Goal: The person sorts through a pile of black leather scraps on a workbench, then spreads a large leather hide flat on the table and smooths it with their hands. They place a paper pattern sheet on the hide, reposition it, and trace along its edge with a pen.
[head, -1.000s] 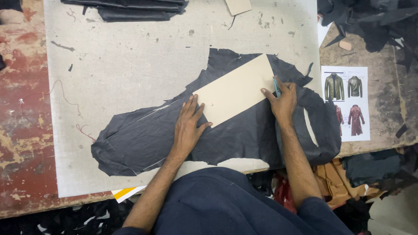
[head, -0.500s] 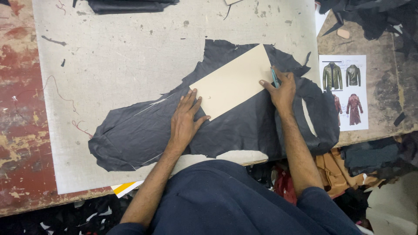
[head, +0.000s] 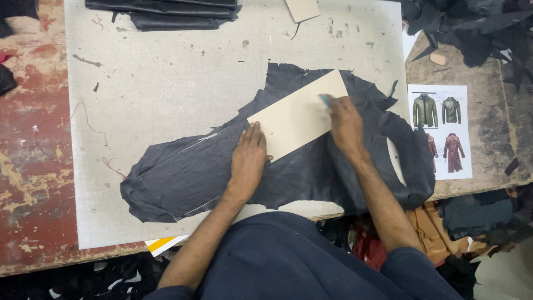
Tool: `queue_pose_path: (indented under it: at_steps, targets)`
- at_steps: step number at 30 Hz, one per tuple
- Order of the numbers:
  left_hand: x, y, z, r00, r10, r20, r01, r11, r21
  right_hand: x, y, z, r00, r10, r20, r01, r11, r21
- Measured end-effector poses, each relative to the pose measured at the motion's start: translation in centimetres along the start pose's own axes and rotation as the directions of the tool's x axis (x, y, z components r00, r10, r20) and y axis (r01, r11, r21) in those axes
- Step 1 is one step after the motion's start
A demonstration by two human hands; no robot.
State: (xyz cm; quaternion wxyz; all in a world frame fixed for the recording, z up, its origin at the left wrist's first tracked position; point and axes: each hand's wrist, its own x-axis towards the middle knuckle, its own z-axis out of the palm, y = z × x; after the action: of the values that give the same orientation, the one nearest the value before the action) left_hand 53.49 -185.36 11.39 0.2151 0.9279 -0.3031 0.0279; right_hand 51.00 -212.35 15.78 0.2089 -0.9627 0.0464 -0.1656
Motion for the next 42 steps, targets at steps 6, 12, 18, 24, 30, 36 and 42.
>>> queue_pose_path:
  at_steps: [6,12,18,24,30,36,42]
  targets:
    - [1.2,2.6,1.9,0.999,0.015,0.047,-0.034,0.894,0.447,5.3,-4.6,5.0,0.798,-0.574,0.182,0.561,0.819,0.121]
    - [1.3,3.6,2.1,0.992,-0.045,0.115,-0.006,0.914,0.406,8.3,-5.5,9.3,0.660,-0.721,0.212,0.697,0.693,0.186]
    - [1.4,3.9,1.5,0.987,-0.066,0.145,0.008,0.931,0.365,7.8,-5.2,10.6,0.664,-0.700,0.262,0.690,0.709,0.145]
    - [1.9,4.3,1.1,0.967,-0.066,0.245,-0.046,0.904,0.425,7.4,-4.1,11.2,0.675,-0.693,0.252,0.699,0.710,0.081]
    - [1.8,4.2,1.5,0.994,-0.042,0.099,0.007,0.944,0.329,9.6,2.8,7.8,0.650,-0.732,0.207,0.747,0.665,0.006]
    - [1.6,4.3,1.8,0.998,-0.050,0.023,0.042,0.956,0.290,13.7,13.2,2.5,0.637,-0.741,0.213,0.764,0.644,-0.043]
    - [1.7,4.7,1.6,0.996,-0.078,0.043,0.060,0.947,0.315,15.5,19.3,-3.0,0.777,-0.581,0.242,0.623,0.765,-0.162]
